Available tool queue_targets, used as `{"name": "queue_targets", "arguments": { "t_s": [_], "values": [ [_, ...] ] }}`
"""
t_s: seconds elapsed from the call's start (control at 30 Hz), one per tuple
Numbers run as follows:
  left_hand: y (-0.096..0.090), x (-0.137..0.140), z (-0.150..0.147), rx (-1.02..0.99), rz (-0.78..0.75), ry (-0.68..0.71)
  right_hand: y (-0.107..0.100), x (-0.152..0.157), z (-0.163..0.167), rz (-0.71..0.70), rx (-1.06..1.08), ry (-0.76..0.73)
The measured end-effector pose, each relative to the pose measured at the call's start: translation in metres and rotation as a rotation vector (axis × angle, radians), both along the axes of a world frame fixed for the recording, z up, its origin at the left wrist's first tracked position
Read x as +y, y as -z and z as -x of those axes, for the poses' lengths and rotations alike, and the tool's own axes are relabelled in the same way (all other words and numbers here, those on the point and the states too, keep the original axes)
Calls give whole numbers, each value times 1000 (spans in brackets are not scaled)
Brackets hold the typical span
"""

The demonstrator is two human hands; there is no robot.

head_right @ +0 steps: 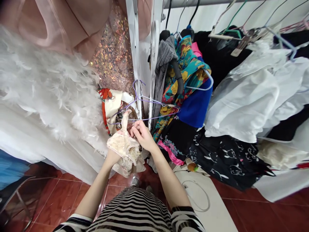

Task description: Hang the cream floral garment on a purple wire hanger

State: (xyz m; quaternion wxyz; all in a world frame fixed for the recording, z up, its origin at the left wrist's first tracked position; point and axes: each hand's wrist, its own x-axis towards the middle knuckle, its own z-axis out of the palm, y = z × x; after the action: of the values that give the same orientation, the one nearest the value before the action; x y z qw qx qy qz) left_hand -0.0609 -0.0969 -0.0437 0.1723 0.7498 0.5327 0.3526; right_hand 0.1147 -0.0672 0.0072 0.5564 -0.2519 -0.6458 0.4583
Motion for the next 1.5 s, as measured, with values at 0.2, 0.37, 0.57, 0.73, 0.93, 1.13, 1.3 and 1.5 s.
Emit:
{"name": "queue_targets", "arguments": {
  "t_s": [0.2, 0.37, 0.57, 0.73, 0.93, 1.13, 1.3, 1.5],
  "values": [
    [-7, 3, 0, 5, -13, -21, -5, -2, 0, 23, 36, -3],
    [-10, -1, -9, -43, -11, 13, -7, 0, 2, 85, 130, -46],
    [6, 1, -10, -23, -2, -27, -11, 4, 2, 234, 287, -164],
    [2, 1, -9, -50, -48, -53, -18, 4, 2, 350, 427, -249],
    [-10, -4, -11, -29, -51, -37, -23, 4, 3, 391, 573, -375],
    [-12, -3, -11, 44, -20, -69, -27, 6, 6, 375, 625, -474],
    [-13, -4, -8, 68, -1, -45, -28, 9, 7, 379, 604, -473],
    [-6, -3, -4, 64, 36, -25, -25, 15, 2, 415, 552, -445]
  ]
}}
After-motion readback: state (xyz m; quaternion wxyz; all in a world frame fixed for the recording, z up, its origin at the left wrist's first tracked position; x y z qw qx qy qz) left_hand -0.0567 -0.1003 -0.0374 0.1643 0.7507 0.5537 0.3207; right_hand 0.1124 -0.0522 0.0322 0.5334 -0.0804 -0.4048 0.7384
